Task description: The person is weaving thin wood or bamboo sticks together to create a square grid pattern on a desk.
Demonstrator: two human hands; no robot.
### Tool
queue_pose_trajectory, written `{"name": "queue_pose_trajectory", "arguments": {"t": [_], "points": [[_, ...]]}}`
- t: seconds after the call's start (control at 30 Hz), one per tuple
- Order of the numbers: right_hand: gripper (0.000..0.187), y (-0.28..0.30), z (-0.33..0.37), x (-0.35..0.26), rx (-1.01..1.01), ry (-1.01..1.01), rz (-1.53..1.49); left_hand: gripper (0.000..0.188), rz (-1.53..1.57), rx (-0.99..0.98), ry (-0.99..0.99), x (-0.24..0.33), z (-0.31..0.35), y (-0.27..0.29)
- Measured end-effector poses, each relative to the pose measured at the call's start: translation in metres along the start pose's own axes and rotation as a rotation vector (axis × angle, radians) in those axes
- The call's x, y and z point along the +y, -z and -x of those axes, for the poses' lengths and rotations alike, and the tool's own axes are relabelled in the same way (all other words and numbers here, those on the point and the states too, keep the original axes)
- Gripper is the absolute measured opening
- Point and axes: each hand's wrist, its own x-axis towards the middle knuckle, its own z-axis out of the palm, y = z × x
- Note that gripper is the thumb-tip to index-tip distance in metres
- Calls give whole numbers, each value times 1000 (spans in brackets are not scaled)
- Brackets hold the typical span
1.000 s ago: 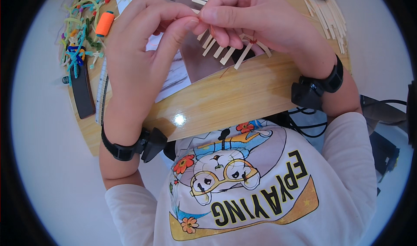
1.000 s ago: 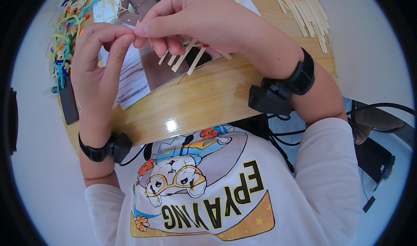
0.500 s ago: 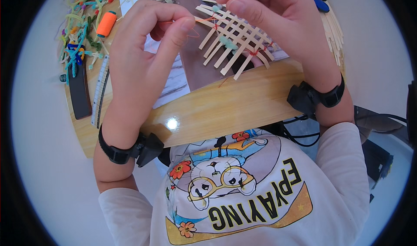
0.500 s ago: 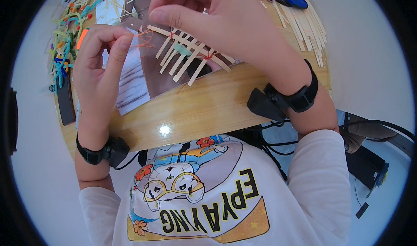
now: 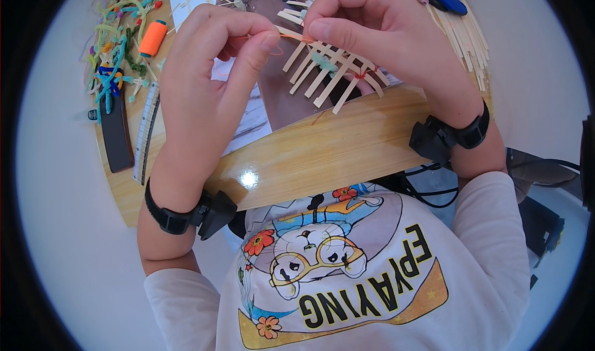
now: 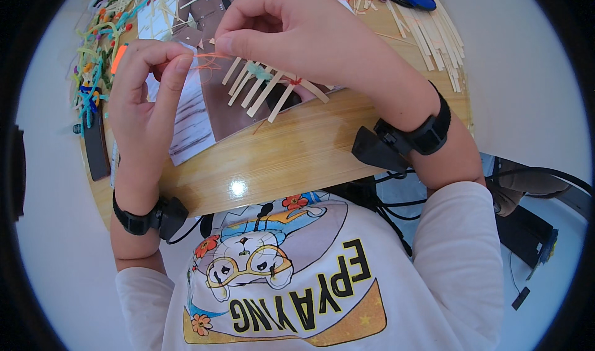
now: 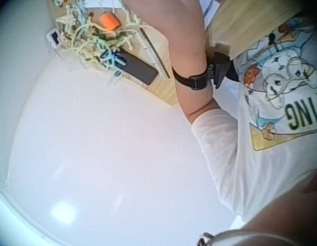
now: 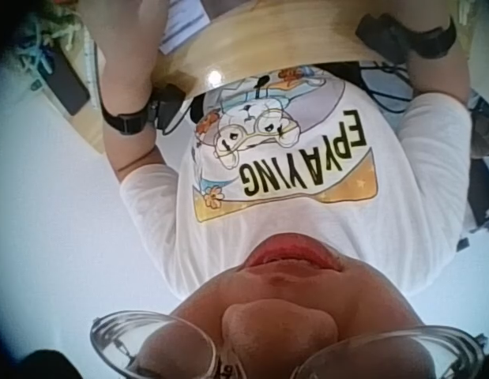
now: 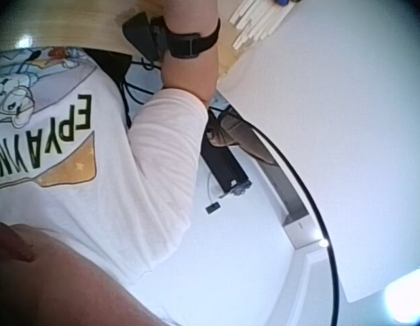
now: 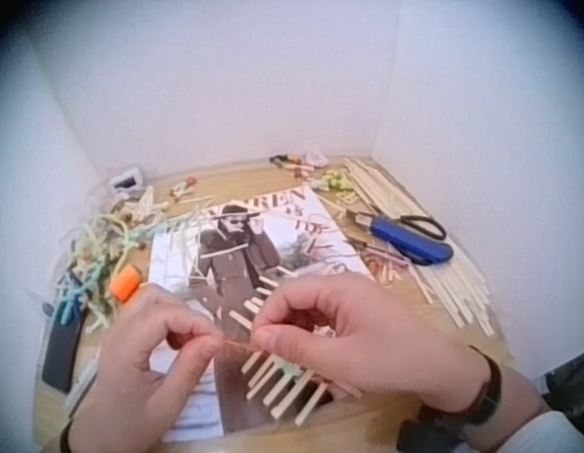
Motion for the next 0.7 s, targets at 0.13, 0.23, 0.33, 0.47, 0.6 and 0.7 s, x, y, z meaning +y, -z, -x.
{"name": "queue_pose_trajectory", "arguments": {"t": [0.13, 0.23, 0.33, 0.47, 0.6, 0.7], "points": [[16, -2, -1, 0, 19, -24, 46, 8, -9, -1, -7, -1, 0, 0], [16, 1, 1, 1, -33, -18, -37, 8, -11, -4, -1, -1, -1, 0], [15, 3, 2, 5, -54, 45, -82, 8, -18, -4, -10, -1, -1, 0], [16, 7, -6, 8, -44, 60, -87, 8, -16, -1, -13, -1, -1, 0], [18, 5, -10, 7, 124, -16, 25, 9, -8, 4, -6, -1, -1, 0], [19, 4, -10, 4, 83, 5, 52, 8, -17, 3, -8, -1, -1, 0]]}}
